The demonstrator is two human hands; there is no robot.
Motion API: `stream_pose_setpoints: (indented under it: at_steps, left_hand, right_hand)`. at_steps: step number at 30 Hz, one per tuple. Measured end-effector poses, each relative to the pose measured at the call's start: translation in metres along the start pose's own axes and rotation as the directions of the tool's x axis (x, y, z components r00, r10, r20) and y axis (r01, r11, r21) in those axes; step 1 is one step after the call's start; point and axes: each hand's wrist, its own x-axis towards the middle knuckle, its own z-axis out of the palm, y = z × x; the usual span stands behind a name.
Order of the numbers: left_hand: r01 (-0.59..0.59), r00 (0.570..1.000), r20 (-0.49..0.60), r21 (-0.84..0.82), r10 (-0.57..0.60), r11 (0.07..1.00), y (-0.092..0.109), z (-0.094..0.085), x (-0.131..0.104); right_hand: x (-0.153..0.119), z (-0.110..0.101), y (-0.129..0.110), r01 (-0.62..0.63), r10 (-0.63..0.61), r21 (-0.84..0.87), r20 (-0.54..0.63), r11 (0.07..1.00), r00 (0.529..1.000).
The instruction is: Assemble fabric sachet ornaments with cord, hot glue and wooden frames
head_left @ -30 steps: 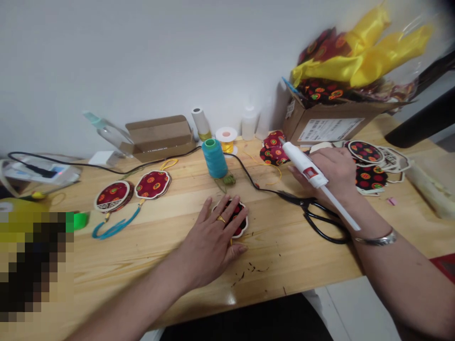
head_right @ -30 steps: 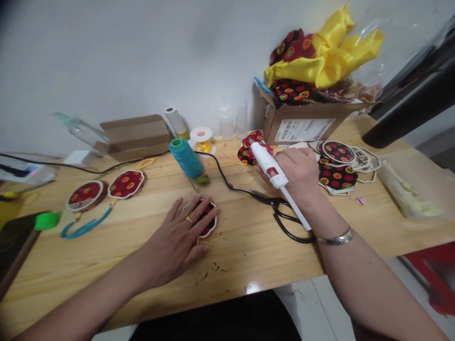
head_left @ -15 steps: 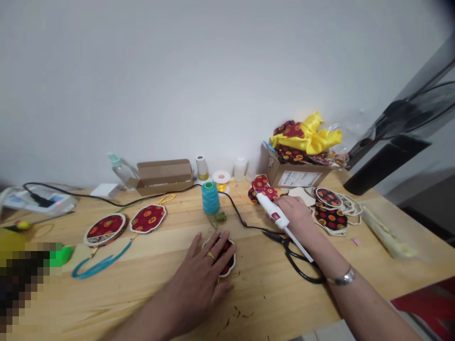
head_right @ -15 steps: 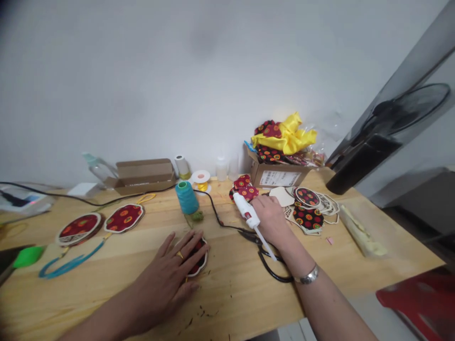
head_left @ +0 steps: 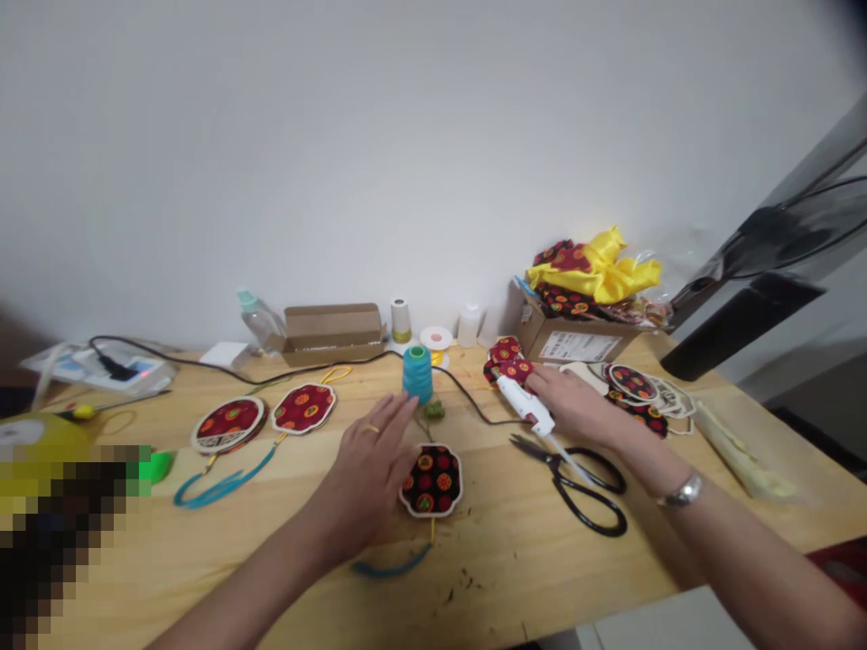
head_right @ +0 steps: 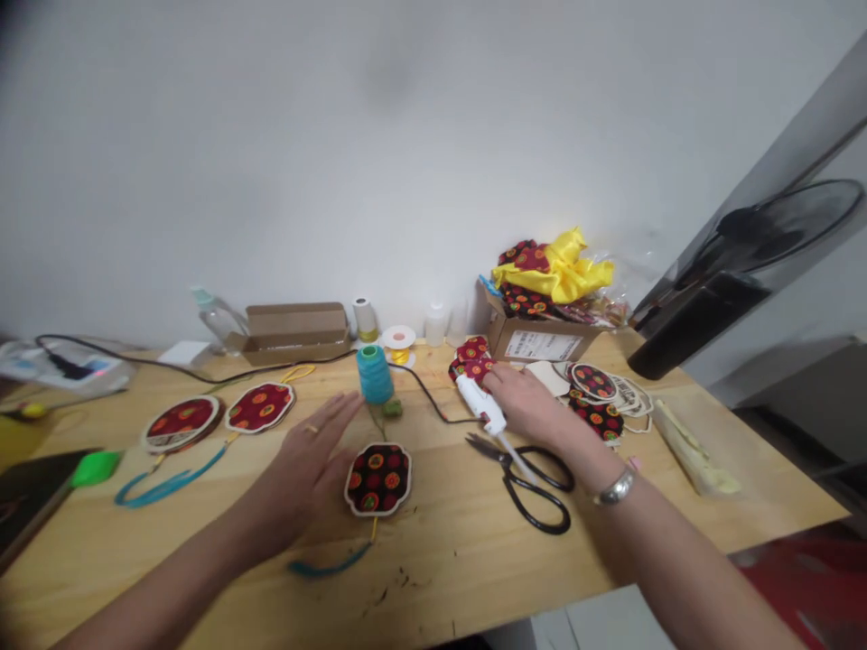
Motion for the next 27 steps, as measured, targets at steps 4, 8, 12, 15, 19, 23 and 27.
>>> stream_pose_setpoints:
  at_steps: [4,8,12,15,19,23,27]
  left_hand:
    - [0.202,0.976,0.003,-0.37,-0.216,0.907,-0.011,0.005,0.001]
    - [0.28,0.956,0.081,-0.52,-0.28,0.807,-0.02,0.013,-0.001]
    - [0.241,0.97,0.092,-0.508,-0.226,0.827,-0.023,0.015,-0.004]
    - [0.204,0.979,0.076,-0.46,-0.19,0.864,-0.022,0.015,-0.005]
    - [0.215,0.977,0.089,-0.437,-0.196,0.873,-0.017,0.012,-0.006]
    - [0.332,0.942,0.111,-0.437,-0.316,0.836,-0.011,0.005,-0.009]
    - [0.413,0.911,0.172,-0.389,-0.375,0.823,-0.004,-0.006,-0.013]
  right_hand:
    - [0.011,-0.004,0.013,0.09,-0.084,-0.053,0.093,0.995,0.992]
    - [0.021,-0.001,0.023,0.118,-0.1,-0.101,0.17,0.988,0.98]
    - [0.023,-0.002,0.031,0.093,-0.056,-0.146,0.244,0.985,0.968]
    - [0.017,-0.009,0.032,0.028,0.014,-0.166,0.244,0.986,0.97]
    - [-0.001,-0.021,-0.002,-0.056,0.06,-0.065,0.075,0.996,0.995]
    - [-0.018,-0.013,-0.071,-0.048,0.085,0.401,-0.075,0.915,0.994]
    - [-0.021,0.011,-0.113,-0.177,0.196,0.52,0.019,0.836,0.98]
